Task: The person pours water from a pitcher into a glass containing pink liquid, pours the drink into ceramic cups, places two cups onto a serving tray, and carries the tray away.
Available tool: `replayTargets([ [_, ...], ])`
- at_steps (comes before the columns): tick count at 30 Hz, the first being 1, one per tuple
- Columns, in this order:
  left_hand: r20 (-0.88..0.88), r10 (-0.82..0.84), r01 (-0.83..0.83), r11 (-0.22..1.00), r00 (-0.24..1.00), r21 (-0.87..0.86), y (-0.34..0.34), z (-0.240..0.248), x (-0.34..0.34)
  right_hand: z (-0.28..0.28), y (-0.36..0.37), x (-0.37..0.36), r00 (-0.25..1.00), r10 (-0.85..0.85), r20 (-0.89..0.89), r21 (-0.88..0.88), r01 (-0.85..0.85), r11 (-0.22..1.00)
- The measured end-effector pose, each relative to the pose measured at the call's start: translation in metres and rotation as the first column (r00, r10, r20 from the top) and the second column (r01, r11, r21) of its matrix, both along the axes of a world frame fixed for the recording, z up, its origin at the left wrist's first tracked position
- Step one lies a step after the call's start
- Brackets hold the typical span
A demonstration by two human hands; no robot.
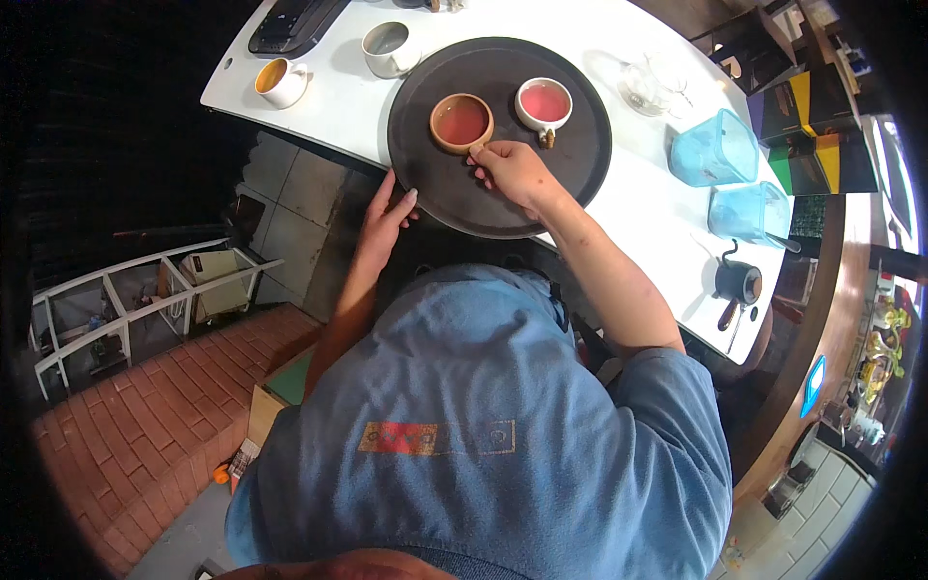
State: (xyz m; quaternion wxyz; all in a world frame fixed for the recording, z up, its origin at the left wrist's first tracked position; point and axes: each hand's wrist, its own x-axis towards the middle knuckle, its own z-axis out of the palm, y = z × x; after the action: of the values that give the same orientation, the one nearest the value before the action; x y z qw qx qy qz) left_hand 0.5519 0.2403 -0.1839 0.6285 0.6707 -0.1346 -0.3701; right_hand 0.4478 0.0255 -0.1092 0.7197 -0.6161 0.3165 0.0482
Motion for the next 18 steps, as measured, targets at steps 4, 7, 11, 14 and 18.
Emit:
replayTargets([
  [4,-0.010,0.022,-0.022,1.000,1.000,0.009,0.001,0.001,-0.001,-0.006,0.006,0.002,1.000,-0.003,-0.023,-0.114,0.000,0.993],
  [7,-0.009,0.010,-0.010,1.000,1.000,0.026,0.001,0.001,-0.002,-0.006,0.006,0.000,1.000,-0.005,-0.026,-0.120,0.002,0.993],
  [11,-0.011,0.012,-0.011,0.999,1.000,0.049,0.001,-0.002,-0.003,-0.013,0.006,-0.003,0.999,-0.016,0.040,-0.186,0.023,0.982],
  [14,-0.002,0.053,-0.053,0.998,0.999,0.033,0.000,0.000,-0.006,0.006,0.015,-0.014,0.993,-0.106,0.048,-0.517,0.115,0.848],
  [18,-0.007,0.094,-0.094,0.996,0.996,0.008,-0.001,0.001,-0.010,-0.007,-0.012,-0.036,0.874,-0.136,0.467,-0.702,0.460,0.544],
])
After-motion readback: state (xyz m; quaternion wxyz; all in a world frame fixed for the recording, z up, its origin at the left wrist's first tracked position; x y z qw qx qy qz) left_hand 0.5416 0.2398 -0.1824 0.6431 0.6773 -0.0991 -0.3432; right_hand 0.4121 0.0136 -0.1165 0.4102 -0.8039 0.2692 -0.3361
